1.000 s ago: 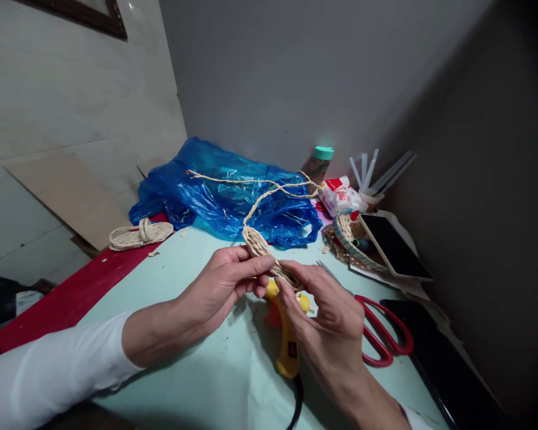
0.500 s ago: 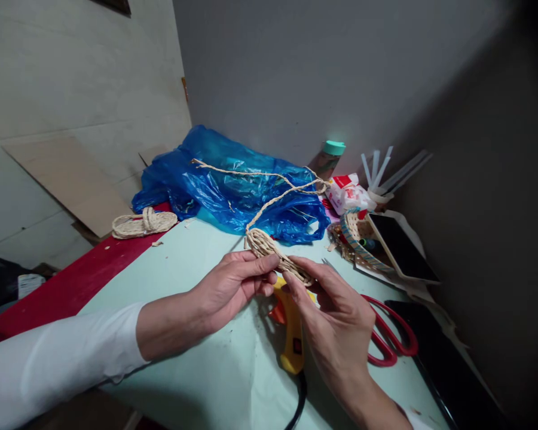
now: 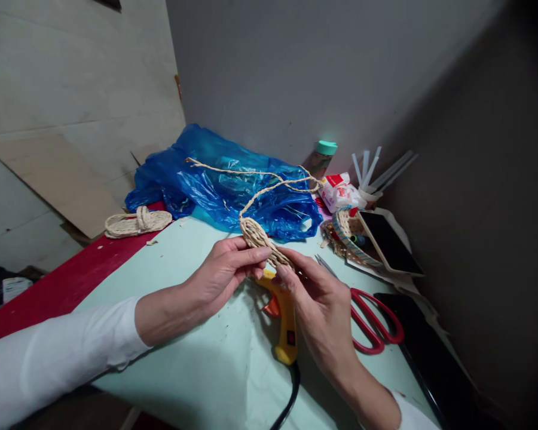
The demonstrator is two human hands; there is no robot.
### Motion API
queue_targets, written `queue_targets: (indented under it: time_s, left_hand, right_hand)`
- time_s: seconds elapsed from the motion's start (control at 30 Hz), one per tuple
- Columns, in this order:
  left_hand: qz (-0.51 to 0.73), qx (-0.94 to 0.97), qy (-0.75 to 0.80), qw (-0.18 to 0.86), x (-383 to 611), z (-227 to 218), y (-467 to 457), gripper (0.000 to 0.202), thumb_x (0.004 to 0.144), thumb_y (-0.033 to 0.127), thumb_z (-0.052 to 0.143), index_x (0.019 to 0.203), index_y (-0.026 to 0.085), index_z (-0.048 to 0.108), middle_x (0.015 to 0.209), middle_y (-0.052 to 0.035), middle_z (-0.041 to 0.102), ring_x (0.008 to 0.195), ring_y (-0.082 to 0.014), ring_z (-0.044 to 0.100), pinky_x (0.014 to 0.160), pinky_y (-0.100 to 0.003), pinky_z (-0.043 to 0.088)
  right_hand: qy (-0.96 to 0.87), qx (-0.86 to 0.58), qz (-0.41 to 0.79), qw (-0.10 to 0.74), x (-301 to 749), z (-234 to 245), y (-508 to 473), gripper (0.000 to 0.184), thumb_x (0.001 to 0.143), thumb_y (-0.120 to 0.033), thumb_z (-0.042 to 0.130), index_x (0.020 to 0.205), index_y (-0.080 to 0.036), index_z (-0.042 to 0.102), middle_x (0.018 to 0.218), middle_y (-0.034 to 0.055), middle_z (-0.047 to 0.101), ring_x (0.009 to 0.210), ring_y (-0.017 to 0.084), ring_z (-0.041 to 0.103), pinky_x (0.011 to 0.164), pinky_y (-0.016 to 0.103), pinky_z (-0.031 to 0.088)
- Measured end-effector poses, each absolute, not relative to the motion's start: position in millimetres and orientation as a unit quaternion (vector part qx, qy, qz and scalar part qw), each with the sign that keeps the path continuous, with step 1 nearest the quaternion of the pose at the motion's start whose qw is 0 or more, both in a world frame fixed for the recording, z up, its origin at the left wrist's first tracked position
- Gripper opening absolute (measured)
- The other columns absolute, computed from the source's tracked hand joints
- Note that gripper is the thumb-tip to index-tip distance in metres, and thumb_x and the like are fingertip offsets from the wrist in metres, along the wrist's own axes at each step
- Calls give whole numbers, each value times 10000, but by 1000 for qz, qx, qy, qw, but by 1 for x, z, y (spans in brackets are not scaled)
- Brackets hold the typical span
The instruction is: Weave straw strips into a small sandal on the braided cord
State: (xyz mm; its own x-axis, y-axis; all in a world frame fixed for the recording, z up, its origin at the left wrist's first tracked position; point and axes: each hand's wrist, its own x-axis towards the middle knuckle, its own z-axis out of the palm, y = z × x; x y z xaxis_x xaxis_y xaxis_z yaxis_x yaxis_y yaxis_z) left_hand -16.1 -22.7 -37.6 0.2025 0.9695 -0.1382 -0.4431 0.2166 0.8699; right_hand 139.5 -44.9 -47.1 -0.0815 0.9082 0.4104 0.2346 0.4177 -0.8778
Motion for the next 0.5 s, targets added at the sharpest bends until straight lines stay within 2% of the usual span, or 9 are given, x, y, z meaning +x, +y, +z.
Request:
queue_targets:
  time_s: [0.1,0.2,0.33,0.43,0.5]
  left_hand:
    - [511,361,349,698,-17,-36,-22,116,775,188,725,861,116,696,803,-33,628,687,-88,543,639,-198,455]
    - [504,358,344,707,-19,-33,-21,154,821,290,684,891,154,701,842,-45,651,754,-126,580,639,-221,478]
    - [502,384,401,662,-31,-30,-14,179,823,333,663,920,185,686,976,-65,680,871,-180,628,625,-245,499]
    - [528,437,486,542,-46,-28,-1,290,818,399,666,997,174,628,1026,-96,671,895,-202,640,633,-272,507]
    - [587,503,519,364,-54,-23,6,330,817,380,671,1073,185,595,1033,-82,655,892,-190,625,675,-289,510]
  right_hand:
    - [-630,-439,360,530,140,-45,-43,252,874,-273,627,1108,-229,711,1065,63,735,929,219,694,838,364,560]
    - [-604,-451,387,531,143,-43,-40,263,857,-306,644,1095,-219,715,1035,66,740,906,229,690,828,384,553]
    - [-595,-454,398,531,149,-43,-34,250,859,-337,637,1063,-219,722,973,55,737,893,217,668,836,370,527]
    - [-575,-459,406,542,153,-44,-29,269,839,-348,655,1064,-211,708,936,52,723,832,195,649,771,335,518]
    - [-562,-458,419,547,155,-44,-26,296,811,-351,680,1065,-198,679,890,44,707,787,182,633,718,310,505]
